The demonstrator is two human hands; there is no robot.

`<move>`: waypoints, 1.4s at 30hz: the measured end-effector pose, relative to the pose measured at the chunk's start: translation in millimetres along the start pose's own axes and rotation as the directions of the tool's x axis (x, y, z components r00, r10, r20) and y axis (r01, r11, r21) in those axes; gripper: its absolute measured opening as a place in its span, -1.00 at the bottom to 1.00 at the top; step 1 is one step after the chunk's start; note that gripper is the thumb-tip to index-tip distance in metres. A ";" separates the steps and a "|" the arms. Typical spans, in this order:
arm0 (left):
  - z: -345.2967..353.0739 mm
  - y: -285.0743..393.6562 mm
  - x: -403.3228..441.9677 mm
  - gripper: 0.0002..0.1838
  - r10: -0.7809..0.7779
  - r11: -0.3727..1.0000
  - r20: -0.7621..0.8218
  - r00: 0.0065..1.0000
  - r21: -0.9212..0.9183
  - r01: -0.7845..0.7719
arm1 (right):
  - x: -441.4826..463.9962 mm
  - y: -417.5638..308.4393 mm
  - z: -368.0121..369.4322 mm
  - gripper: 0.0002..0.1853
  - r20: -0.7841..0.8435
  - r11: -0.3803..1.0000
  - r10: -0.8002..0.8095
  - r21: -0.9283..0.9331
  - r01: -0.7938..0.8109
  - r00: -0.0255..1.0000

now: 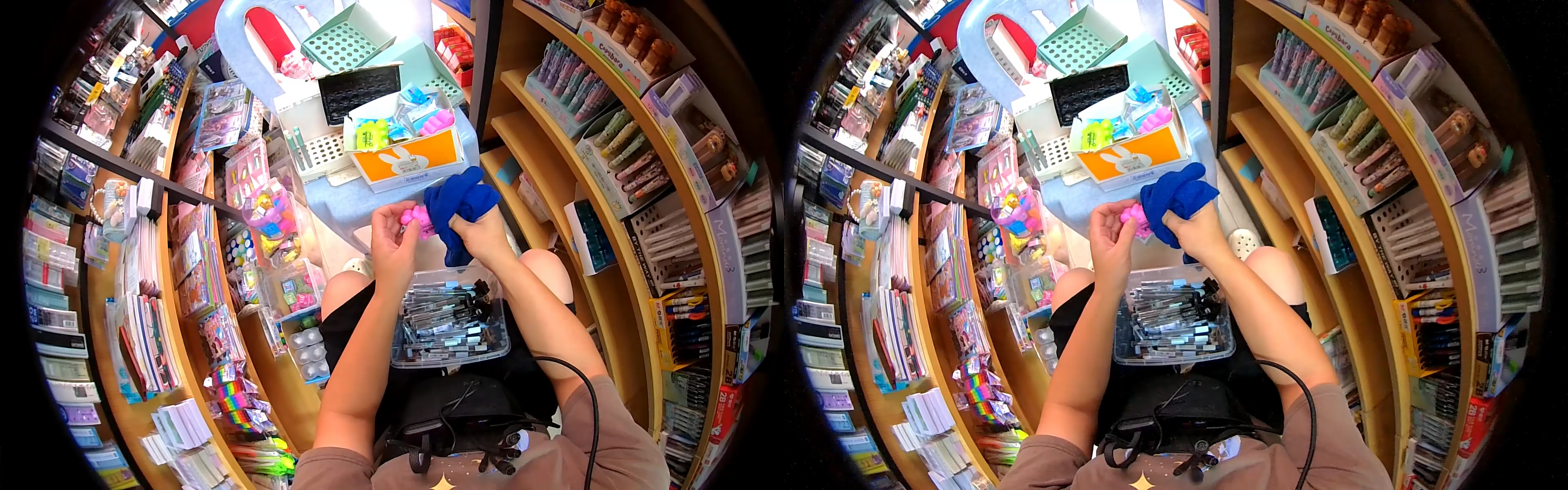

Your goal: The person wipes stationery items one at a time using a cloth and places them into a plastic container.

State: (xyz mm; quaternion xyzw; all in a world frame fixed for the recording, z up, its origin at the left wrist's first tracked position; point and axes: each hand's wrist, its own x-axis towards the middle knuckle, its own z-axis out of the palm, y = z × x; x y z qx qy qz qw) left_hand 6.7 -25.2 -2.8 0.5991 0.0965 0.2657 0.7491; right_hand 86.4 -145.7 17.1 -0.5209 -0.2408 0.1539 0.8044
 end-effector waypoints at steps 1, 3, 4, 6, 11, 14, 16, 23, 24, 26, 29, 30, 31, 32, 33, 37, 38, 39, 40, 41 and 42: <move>-0.1 -1.2 0.7 -0.73 0.003 1.000 0.004 1.000 0.001 -0.003 | -0.5 -0.3 -2.0 -0.83 0.002 0.999 0.033 -0.038 -0.033 0.999; 1.4 -0.7 0.2 -0.73 -0.014 1.000 0.003 1.000 0.015 0.014 | -1.3 -1.3 -4.3 -0.78 0.004 0.989 0.101 -0.113 -0.100 0.995; 4.0 1.5 -0.6 -0.73 -0.034 0.999 -0.002 0.999 0.026 0.034 | -1.6 -2.0 -3.4 -0.79 0.001 0.990 0.086 -0.116 -0.085 0.996; 4.6 1.6 -1.0 -0.73 -0.043 0.998 -0.018 0.999 0.034 0.044 | -2.1 -5.5 -0.4 -0.81 -0.005 0.991 0.055 -0.123 -0.055 0.998; -6.4 -13.5 1.1 -0.69 0.060 0.998 -0.131 0.990 0.024 -0.057 | 0.4 -17.8 -0.5 -0.87 0.001 0.971 -0.048 -0.235 0.046 0.999; -8.8 -3.1 -0.4 -0.80 0.032 0.974 -0.243 0.969 0.223 0.024 | 3.1 -18.1 -5.2 -0.87 -0.007 0.981 -0.055 -0.189 0.053 0.998; -22.5 -3.4 1.1 -0.90 -0.104 0.869 -0.183 0.978 0.462 0.179 | 5.6 -15.2 -11.2 -0.86 -0.032 0.982 -0.069 -0.180 0.062 0.997; -38.5 -48.4 -12.2 -0.75 -0.076 0.581 0.035 0.996 0.814 0.016 | 11.6 -22.0 -19.6 -0.84 -0.207 0.993 -0.064 -0.111 0.042 0.976; -34.0 -36.9 -10.2 -0.71 -0.269 0.762 -0.040 0.962 0.603 0.238 | 12.1 -21.2 -22.9 -0.84 -0.204 0.992 -0.079 -0.113 0.057 0.976; -23.7 1.3 -2.2 -0.64 -0.635 0.772 0.001 0.773 0.028 0.634 | 14.1 -18.1 -31.1 -0.84 -0.197 0.989 -0.111 -0.115 0.090 0.974; -31.3 13.7 2.3 -0.57 -0.569 0.679 0.338 0.750 -0.321 0.660 | 12.3 -30.6 -26.6 -0.84 -0.272 0.997 -0.069 -0.039 0.061 0.960; -30.9 16.4 2.6 -0.58 -0.559 0.671 0.350 0.752 -0.342 0.658 | 12.4 -31.8 -25.5 -0.85 -0.286 0.999 -0.039 0.018 0.046 0.958; -30.0 18.0 2.4 -0.60 -0.549 0.661 0.362 0.753 -0.363 0.657 | 12.4 -32.7 -25.1 -0.85 -0.299 0.997 -0.007 0.072 0.030 0.954; -29.3 18.4 2.0 -0.61 -0.540 0.649 0.374 0.754 -0.385 0.656 | 12.2 -33.3 -25.0 -0.85 -0.310 0.992 0.026 0.127 0.014 0.950; -29.7 17.5 1.7 -0.61 -0.547 0.650 0.373 0.750 -0.376 0.661 | 11.8 -33.9 -24.7 -0.86 -0.304 0.989 0.057 0.146 -0.012 0.951; -38.3 1.9 1.4 -0.61 -0.592 0.691 0.262 0.762 -0.321 0.648 | 9.6 -38.6 -19.2 -0.87 -0.294 0.979 0.135 0.189 -0.080 0.946; -40.6 -2.8 1.4 -0.60 -0.604 0.709 0.208 0.770 -0.301 0.637 | 9.1 -39.7 -18.1 -0.87 -0.297 0.978 0.143 0.190 -0.088 0.944; -36.1 0.8 1.1 -0.60 -0.555 0.778 0.158 0.817 -0.249 0.577 | 9.5 -37.5 -19.9 -0.86 -0.293 0.977 0.147 0.192 -0.092 0.945; -26.8 8.9 0.4 -0.59 -0.500 0.837 0.110 0.859 -0.193 0.512 | 10.0 -32.5 -23.2 -0.85 -0.290 0.976 0.151 0.193 -0.097 0.945; -18.6 16.3 0.5 -0.58 -0.439 0.887 0.066 0.896 -0.132 0.444 | 10.4 -27.8 -25.0 -0.84 -0.286 0.976 0.156 0.195 -0.102 0.946; -12.9 22.1 1.2 -0.57 -0.407 0.899 0.105 0.908 -0.134 0.418 | 10.3 -24.5 -24.8 -0.84 -0.273 0.974 0.168 0.196 -0.116 0.947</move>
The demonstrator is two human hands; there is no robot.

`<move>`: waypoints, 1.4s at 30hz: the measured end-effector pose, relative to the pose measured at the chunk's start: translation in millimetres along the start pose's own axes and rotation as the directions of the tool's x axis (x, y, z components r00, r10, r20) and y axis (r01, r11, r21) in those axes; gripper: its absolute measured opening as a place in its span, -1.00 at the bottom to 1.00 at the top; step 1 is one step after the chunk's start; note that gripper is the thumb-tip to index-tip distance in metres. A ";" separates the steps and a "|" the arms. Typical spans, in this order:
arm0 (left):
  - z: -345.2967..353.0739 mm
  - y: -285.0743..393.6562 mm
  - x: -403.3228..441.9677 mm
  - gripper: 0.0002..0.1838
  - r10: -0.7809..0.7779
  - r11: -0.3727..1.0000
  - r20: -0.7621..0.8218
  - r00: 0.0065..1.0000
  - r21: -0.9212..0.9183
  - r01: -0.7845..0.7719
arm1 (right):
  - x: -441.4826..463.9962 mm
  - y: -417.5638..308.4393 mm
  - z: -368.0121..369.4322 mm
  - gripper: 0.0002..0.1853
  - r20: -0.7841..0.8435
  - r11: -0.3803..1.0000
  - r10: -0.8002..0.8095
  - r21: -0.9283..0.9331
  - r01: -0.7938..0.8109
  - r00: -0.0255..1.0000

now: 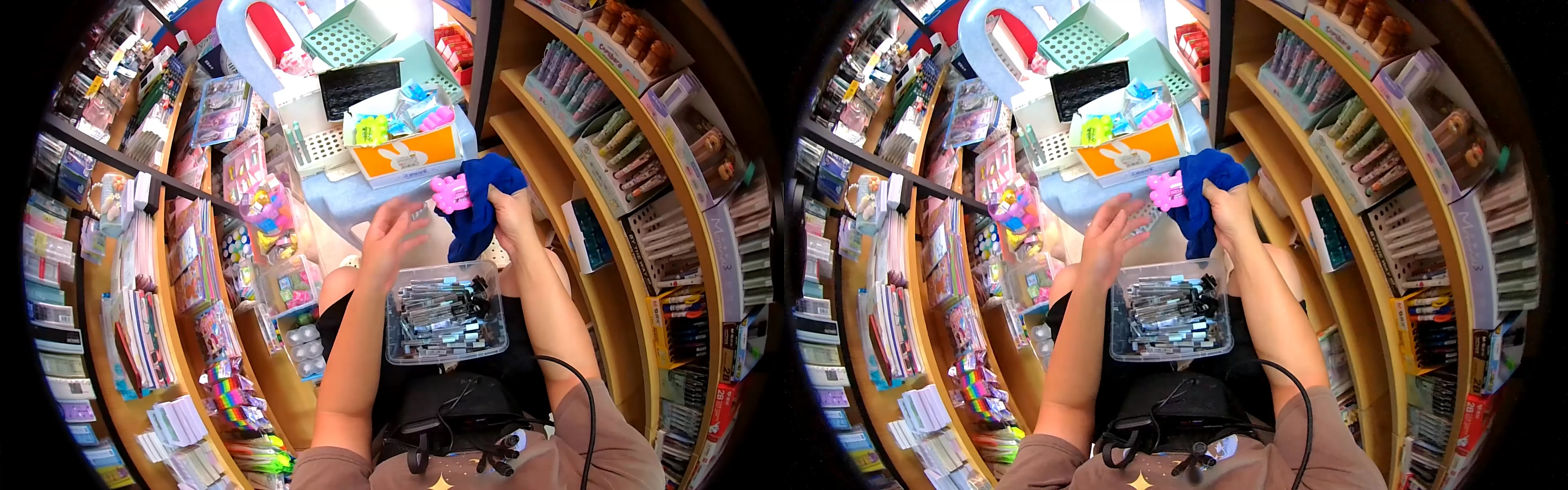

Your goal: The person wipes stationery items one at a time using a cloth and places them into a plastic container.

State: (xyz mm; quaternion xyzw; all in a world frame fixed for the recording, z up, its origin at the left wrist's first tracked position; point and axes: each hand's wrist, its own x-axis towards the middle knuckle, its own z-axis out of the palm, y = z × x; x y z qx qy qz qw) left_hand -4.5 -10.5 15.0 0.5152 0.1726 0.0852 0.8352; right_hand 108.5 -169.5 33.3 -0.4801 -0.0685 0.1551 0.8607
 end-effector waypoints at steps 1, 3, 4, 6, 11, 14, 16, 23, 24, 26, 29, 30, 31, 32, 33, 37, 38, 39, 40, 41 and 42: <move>6.1 4.0 -0.4 -0.55 0.028 1.000 0.043 0.999 -0.001 -0.028 | 0.3 3.0 -0.2 -0.83 0.011 1.000 0.014 -0.004 -0.014 1.000; 12.1 0.8 1.2 -0.50 0.063 0.998 0.109 0.992 0.001 -0.063 | 0.3 11.3 -1.8 -0.81 0.020 0.997 0.056 -0.060 -0.055 0.998; 12.4 -4.8 3.4 -0.48 0.069 0.998 0.132 0.989 0.006 -0.070 | -0.7 16.9 -2.0 -0.80 0.018 0.991 0.085 -0.110 -0.083 0.996; 10.8 -13.2 6.4 -0.44 0.091 0.995 0.154 0.984 0.016 -0.094 | -3.2 21.9 -0.4 -0.79 0.042 0.976 0.123 -0.184 -0.113 0.992; 9.8 -16.4 2.6 -0.43 0.180 0.975 0.137 0.974 0.104 -0.194 | -5.9 25.5 3.1 -0.82 0.154 0.967 0.148 -0.228 -0.110 0.977; 8.5 -22.8 1.7 -0.44 0.256 0.937 0.128 0.958 0.211 -0.279 | -9.4 25.6 8.9 -0.85 0.162 0.945 0.179 -0.303 -0.123 0.971; 6.8 -27.3 1.0 -0.45 0.242 0.933 0.136 0.961 0.239 -0.269 | -15.3 15.9 17.3 -0.85 0.166 0.896 0.243 -0.415 -0.157 0.956; 7.8 -15.7 -1.3 -0.47 0.213 0.970 0.091 0.973 0.096 -0.221 | -8.1 31.3 9.8 -0.78 0.177 0.947 0.044 -0.321 0.016 0.983; 7.4 -15.0 -1.9 -0.47 0.216 0.968 0.092 0.972 0.113 -0.226 | -8.0 32.4 9.9 -0.78 0.173 0.948 0.046 -0.319 0.012 0.984; 7.5 -14.6 -2.6 -0.48 0.221 0.962 0.098 0.970 0.145 -0.233 | -8.3 33.4 9.9 -0.78 0.163 0.949 0.048 -0.314 0.006 0.986; 5.9 -15.9 -2.2 -0.49 0.256 0.951 0.101 0.961 0.153 -0.269 | -16.1 24.4 16.7 -0.79 0.165 0.934 0.114 -0.354 -0.049 0.980; 5.1 -16.7 -2.7 -0.49 0.247 0.949 0.099 0.964 0.175 -0.261 | -17.3 25.1 17.5 -0.80 0.177 0.924 0.091 -0.382 -0.017 0.980; 4.5 -17.7 -3.6 -0.49 0.238 0.947 0.097 0.966 0.197 -0.253 | -18.2 25.9 18.2 -0.80 0.190 0.912 0.070 -0.409 0.015 0.979; 4.6 -18.5 -4.0 -0.49 0.228 0.945 0.095 0.969 0.218 -0.243 | -15.8 25.5 16.9 -0.81 0.191 0.906 0.057 -0.422 0.029 0.980; 5.1 -18.4 -3.7 -0.49 0.221 0.951 0.105 0.970 0.197 -0.238 | -13.4 25.1 15.6 -0.82 0.191 0.900 0.045 -0.434 0.043 0.981; 5.3 -10.4 -4.1 -0.50 0.209 0.972 0.106 0.972 0.086 -0.218 | -1.6 36.2 7.7 -0.81 0.043 0.936 -0.025 -0.350 0.038 0.999; 5.5 -8.2 -3.6 -0.50 0.209 0.975 0.098 0.973 0.050 -0.214 | 2.5 34.3 4.7 -0.80 -0.061 0.972 0.049 -0.227 -0.062 0.997; 5.0 -7.3 -3.5 -0.51 0.221 0.973 0.103 0.970 0.051 -0.227 | 7.8 32.9 0.7 -0.80 -0.106 0.986 0.060 -0.149 -0.075 0.993; 4.3 -7.2 -4.4 -0.53 0.231 0.970 0.108 0.967 0.051 -0.237 | 13.2 32.1 -6.5 -0.80 -0.150 0.994 0.074 -0.070 -0.085 0.986; 4.1 -7.5 -5.4 -0.54 0.241 0.967 0.113 0.964 0.052 -0.248 | 17.5 32.1 -13.0 -0.85 -0.163 0.995 0.091 -0.016 -0.095 0.982; 4.6 -7.2 -6.4 -0.54 0.234 0.968 0.122 0.964 0.066 -0.243 | 18.9 30.8 -15.4 -0.86 -0.176 0.995 0.102 0.035 -0.097 0.979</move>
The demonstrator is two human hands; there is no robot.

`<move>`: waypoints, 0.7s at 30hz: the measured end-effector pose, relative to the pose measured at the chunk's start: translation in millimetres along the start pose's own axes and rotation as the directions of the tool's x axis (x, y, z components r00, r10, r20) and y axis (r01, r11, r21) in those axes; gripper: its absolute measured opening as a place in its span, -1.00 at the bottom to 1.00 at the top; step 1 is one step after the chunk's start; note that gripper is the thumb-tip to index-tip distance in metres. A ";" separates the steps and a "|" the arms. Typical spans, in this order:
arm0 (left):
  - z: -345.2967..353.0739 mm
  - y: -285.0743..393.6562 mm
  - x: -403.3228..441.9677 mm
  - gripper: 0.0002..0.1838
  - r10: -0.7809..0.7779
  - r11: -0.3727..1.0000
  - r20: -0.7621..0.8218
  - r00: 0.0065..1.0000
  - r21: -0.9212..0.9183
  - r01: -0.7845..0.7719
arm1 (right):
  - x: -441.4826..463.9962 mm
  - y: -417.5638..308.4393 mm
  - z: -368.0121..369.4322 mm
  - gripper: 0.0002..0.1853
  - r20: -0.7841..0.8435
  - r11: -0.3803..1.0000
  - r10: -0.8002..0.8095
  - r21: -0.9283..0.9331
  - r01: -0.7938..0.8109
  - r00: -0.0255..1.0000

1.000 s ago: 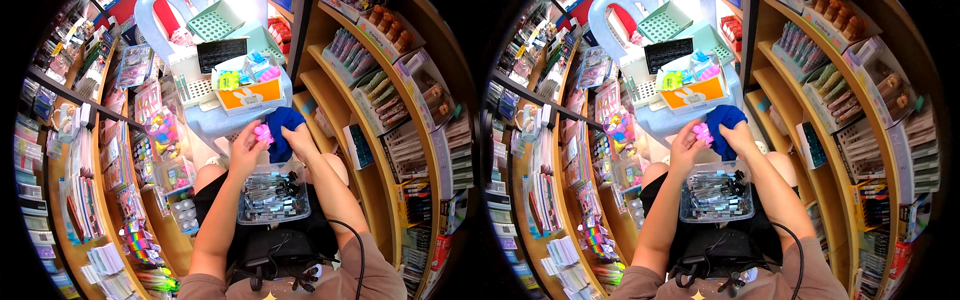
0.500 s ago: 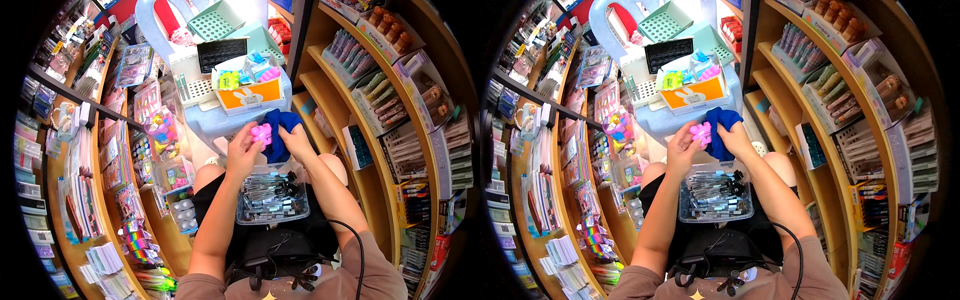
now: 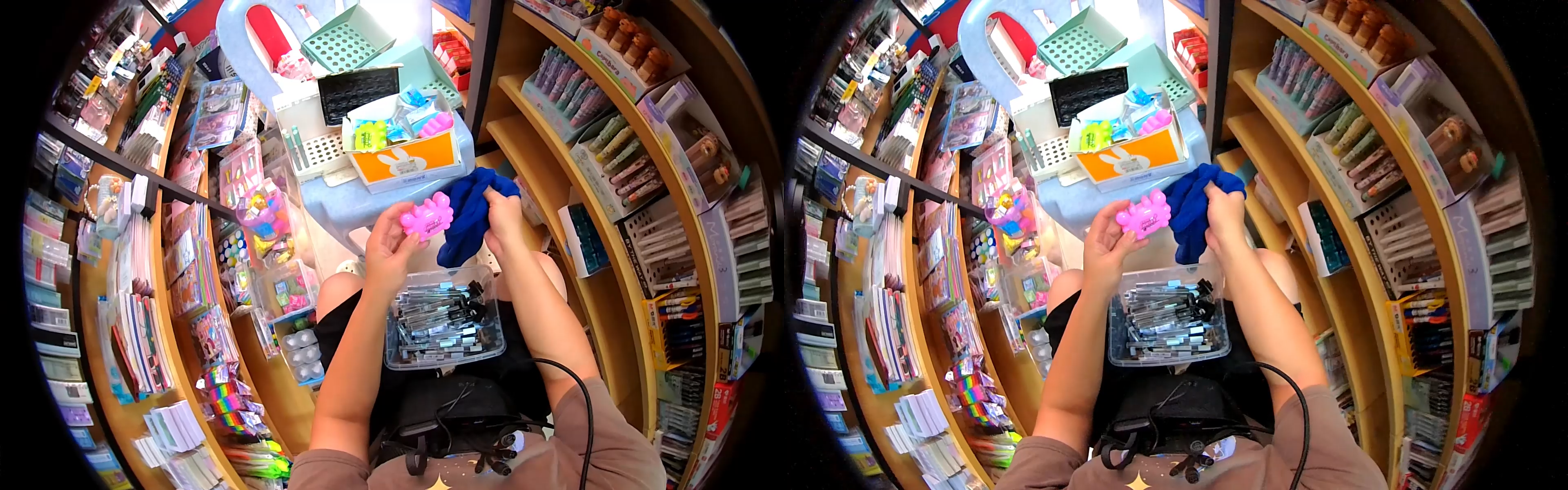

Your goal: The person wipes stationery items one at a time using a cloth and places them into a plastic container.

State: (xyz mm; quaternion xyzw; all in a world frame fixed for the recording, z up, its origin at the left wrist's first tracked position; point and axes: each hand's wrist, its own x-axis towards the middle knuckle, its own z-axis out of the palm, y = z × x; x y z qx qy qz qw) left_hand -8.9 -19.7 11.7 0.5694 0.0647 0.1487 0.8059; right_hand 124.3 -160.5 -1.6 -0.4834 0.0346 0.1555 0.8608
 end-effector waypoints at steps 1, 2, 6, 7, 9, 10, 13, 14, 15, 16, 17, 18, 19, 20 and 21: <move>0.5 1.3 -1.2 -0.53 -0.006 1.000 0.009 1.000 0.015 0.006 | 0.9 -0.5 -1.4 -0.86 -0.012 0.999 0.012 0.051 -0.011 1.000; 1.1 2.7 -2.5 -0.53 -0.013 0.999 0.016 1.000 0.029 0.012 | 1.8 -0.5 -2.3 -0.86 -0.023 0.995 0.026 0.102 -0.023 0.999; 6.1 4.8 -6.1 -0.51 -0.034 0.999 0.030 0.999 0.040 0.033 | 3.3 -2.1 -5.7 -0.85 -0.036 0.988 0.112 0.112 -0.107 0.993; 6.2 3.8 -7.3 -0.52 -0.018 0.999 0.049 0.999 0.050 0.016 | -0.2 -10.3 0.3 -0.86 -0.017 0.981 0.121 0.156 -0.117 0.992; 5.3 3.4 -14.2 -0.53 -0.035 0.995 0.100 0.994 0.100 0.025 | -6.3 -26.4 8.1 -0.86 0.016 0.959 0.144 0.243 -0.143 0.989; 4.3 6.6 -17.3 -0.54 -0.062 0.989 0.133 0.989 0.142 0.043 | -4.5 -29.7 7.2 -0.73 0.077 0.932 0.158 0.319 -0.174 0.985; 2.8 13.2 -23.9 -0.53 -0.162 0.979 0.317 0.935 0.168 0.112 | -19.5 -63.6 5.6 -0.55 0.562 0.768 0.014 0.524 -0.369 0.827; 2.6 13.5 -27.9 -0.53 -0.196 0.976 0.387 0.901 0.163 0.142 | -24.6 -70.2 6.8 -0.52 0.517 0.744 0.023 0.563 -0.360 0.855; 3.2 9.4 -32.5 -0.54 -0.232 0.971 0.443 0.866 0.149 0.184 | -28.0 -72.8 5.8 -0.49 0.470 0.719 0.034 0.601 -0.348 0.882; 6.7 9.0 -38.1 -0.57 -0.360 0.928 0.453 0.815 0.265 0.263 | -19.4 -63.3 0.4 -0.49 0.479 0.711 0.021 0.610 -0.350 0.878; 11.0 9.6 -43.0 -0.59 -0.479 0.866 0.452 0.753 0.380 0.324 | -0.6 -43.7 -8.2 -0.49 0.488 0.704 0.000 0.620 -0.347 0.873; 16.0 9.5 -46.0 -0.61 -0.589 0.789 0.433 0.682 0.493 0.368 | 14.3 -27.7 -16.4 -0.49 0.498 0.697 -0.024 0.630 -0.342 0.867; 21.4 6.1 -46.6 -0.63 -0.559 0.728 0.462 0.689 0.672 0.140 | 15.2 -22.6 -18.3 -0.59 0.642 0.539 -0.046 0.661 -0.522 0.765; 25.6 -0.1 -47.5 -0.64 -0.531 0.603 0.494 0.689 0.791 -0.102 | 16.2 -21.3 -23.3 -0.59 0.606 0.568 0.001 0.654 -0.499 0.796; 24.9 -10.7 -53.0 -0.60 -0.438 0.581 0.494 0.751 0.793 -0.183 | 13.8 -24.9 -22.6 -0.60 0.570 0.597 0.047 0.643 -0.480 0.821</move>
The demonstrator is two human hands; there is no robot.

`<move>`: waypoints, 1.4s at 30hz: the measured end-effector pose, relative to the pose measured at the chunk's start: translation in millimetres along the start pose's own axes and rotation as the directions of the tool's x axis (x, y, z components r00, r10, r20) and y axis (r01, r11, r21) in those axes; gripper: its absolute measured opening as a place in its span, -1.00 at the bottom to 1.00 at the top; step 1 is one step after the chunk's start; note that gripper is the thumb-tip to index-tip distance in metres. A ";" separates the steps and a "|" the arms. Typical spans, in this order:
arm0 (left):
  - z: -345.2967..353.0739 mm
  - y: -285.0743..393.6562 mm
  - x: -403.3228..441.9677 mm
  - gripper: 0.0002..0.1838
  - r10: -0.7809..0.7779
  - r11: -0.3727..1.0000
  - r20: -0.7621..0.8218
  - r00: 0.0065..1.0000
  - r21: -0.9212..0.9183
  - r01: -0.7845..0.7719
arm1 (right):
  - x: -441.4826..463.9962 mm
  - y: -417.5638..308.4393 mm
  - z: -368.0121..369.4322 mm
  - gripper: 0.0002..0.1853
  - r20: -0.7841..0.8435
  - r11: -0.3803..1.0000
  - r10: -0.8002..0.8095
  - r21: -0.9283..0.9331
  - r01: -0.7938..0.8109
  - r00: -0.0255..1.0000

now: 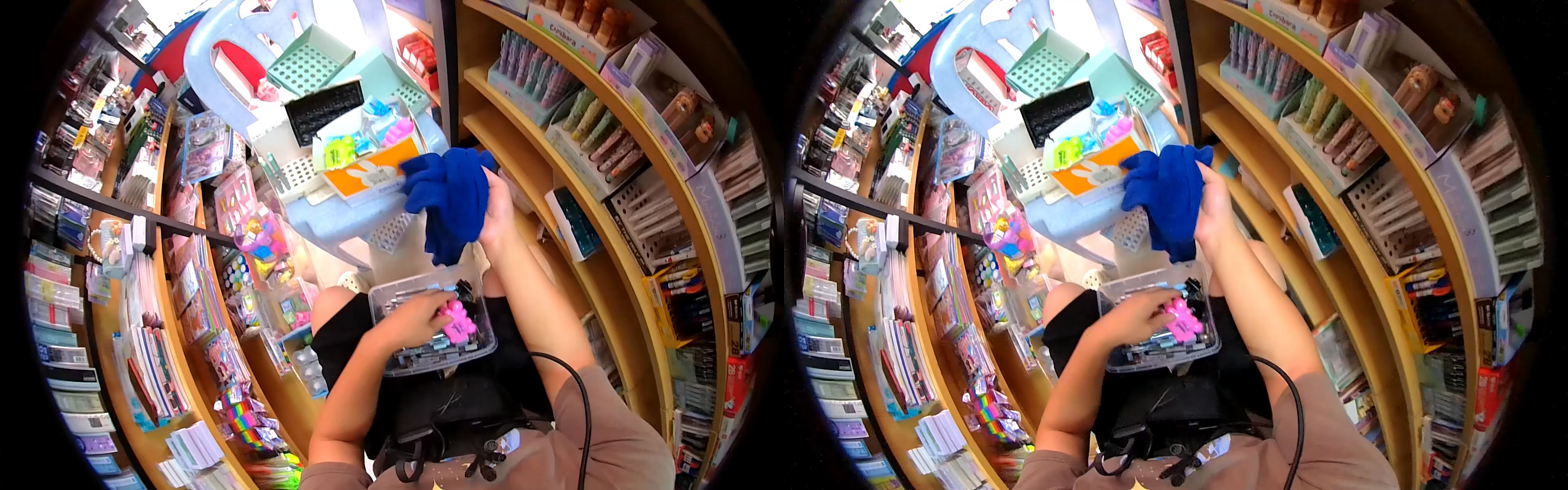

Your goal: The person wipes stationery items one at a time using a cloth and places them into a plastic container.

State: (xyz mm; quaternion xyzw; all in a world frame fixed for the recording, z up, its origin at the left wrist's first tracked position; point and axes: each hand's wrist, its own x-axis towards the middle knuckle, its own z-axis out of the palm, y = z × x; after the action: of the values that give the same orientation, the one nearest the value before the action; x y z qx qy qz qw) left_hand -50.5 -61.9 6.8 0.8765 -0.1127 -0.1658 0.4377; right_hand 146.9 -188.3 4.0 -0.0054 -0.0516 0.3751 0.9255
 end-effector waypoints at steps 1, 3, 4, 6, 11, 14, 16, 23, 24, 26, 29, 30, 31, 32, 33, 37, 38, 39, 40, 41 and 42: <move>0.8 4.3 0.2 -0.56 -0.003 0.999 -0.033 0.999 0.037 0.005 | -2.6 4.0 14.4 -0.61 -0.064 0.999 -0.006 -0.034 0.004 0.998; -3.4 14.4 -1.8 -0.58 -0.032 0.999 -0.122 0.992 0.027 0.036 | -10.4 5.6 36.3 -0.61 0.019 0.944 -0.226 -0.242 0.223 0.974; -6.1 14.2 -1.5 -0.61 -0.033 0.999 -0.185 0.982 0.034 0.040 | -5.6 0.6 25.2 -0.60 0.092 0.893 -0.271 -0.348 0.286 0.958; -16.5 14.7 3.3 -0.66 -0.017 0.998 -0.298 0.955 0.056 0.035 | 0.2 2.4 11.6 -0.60 -0.049 0.923 -0.256 -0.309 0.229 0.965; -93.2 31.9 35.9 -0.77 0.109 0.994 -0.703 0.702 0.089 -0.066 | 6.2 13.4 11.8 -0.57 -0.016 0.997 0.062 -0.045 -0.062 0.998; -144.9 34.2 76.8 -0.78 0.310 0.938 -0.765 0.565 0.344 -0.048 | 6.2 17.8 28.8 -0.59 -0.222 0.991 0.031 -0.117 -0.059 0.975; -169.1 30.6 104.7 -0.75 0.273 0.936 -0.735 0.620 0.353 0.006 | 9.5 16.5 21.0 -0.61 -0.208 0.994 0.049 -0.085 -0.068 0.977; -201.5 14.1 138.1 -0.71 -0.092 0.944 -0.451 0.888 0.244 0.222 | 17.2 16.7 2.8 -0.64 -0.213 0.991 0.054 -0.109 -0.079 0.975; -203.0 14.7 137.9 -0.69 -0.104 0.940 -0.451 0.886 0.247 0.236 | 17.7 16.4 4.1 -0.64 -0.199 0.991 0.062 -0.106 -0.084 0.978; -203.4 16.2 134.6 -0.70 -0.106 0.937 -0.466 0.878 0.249 0.245 | 16.4 18.1 7.2 -0.61 -0.168 0.989 0.072 -0.112 -0.092 0.983; -202.2 13.6 132.6 -0.72 -0.014 0.924 -0.520 0.854 0.320 0.211 | 15.2 19.6 14.4 -0.61 -0.248 0.988 0.065 -0.121 -0.098 0.967; -201.3 14.1 129.9 -0.73 0.027 0.925 -0.534 0.845 0.333 0.181 | 16.1 19.3 14.5 -0.62 -0.250 0.988 0.060 -0.125 -0.093 0.966; -201.7 15.5 127.8 -0.73 0.018 0.935 -0.550 0.835 0.306 0.181 | 16.6 19.6 13.4 -0.62 -0.255 0.988 0.053 -0.127 -0.088 0.965; -202.1 17.7 124.9 -0.73 0.007 0.944 -0.566 0.825 0.276 0.182 | 16.4 19.8 11.4 -0.62 -0.261 0.988 0.048 -0.129 -0.084 0.964; -201.7 21.8 120.8 -0.73 -0.007 0.952 -0.580 0.815 0.245 0.183 | 16.8 19.5 7.8 -0.62 -0.235 0.990 0.062 -0.111 -0.090 0.970; -203.6 15.3 109.1 -0.74 0.001 0.998 -0.695 0.719 -0.039 -0.039 | 17.8 21.3 3.2 -0.63 -0.208 0.990 0.081 -0.099 -0.103 0.975; -202.1 13.2 103.3 -0.71 -0.042 0.989 -0.701 0.712 -0.132 -0.071 | 18.5 22.0 4.7 -0.62 -0.219 0.989 0.071 -0.111 -0.098 0.973; -198.5 14.8 96.1 -0.70 -0.075 0.965 -0.695 0.715 -0.230 -0.123 | 18.4 22.2 5.0 -0.62 -0.205 0.985 0.075 -0.137 -0.104 0.976; -193.6 15.2 87.8 -0.69 -0.108 0.929 -0.686 0.719 -0.327 -0.173 | 17.7 22.5 4.7 -0.61 -0.193 0.980 0.079 -0.164 -0.111 0.978; -187.5 17.4 78.2 -0.69 -0.140 0.881 -0.673 0.726 -0.420 -0.220 | 17.3 23.8 4.6 -0.61 -0.182 0.975 0.084 -0.189 -0.118 0.980; -177.3 30.1 65.9 -0.66 -0.177 0.842 -0.663 0.727 -0.485 -0.237 | 16.2 26.3 6.7 -0.61 -0.170 0.972 0.065 -0.211 -0.100 0.983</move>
State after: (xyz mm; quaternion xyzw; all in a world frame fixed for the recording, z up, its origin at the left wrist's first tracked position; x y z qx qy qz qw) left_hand 77.5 27.1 118.0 0.7127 0.0932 0.1522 0.6783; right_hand 139.5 -158.4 10.8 -0.1400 -0.0170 0.4037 0.9039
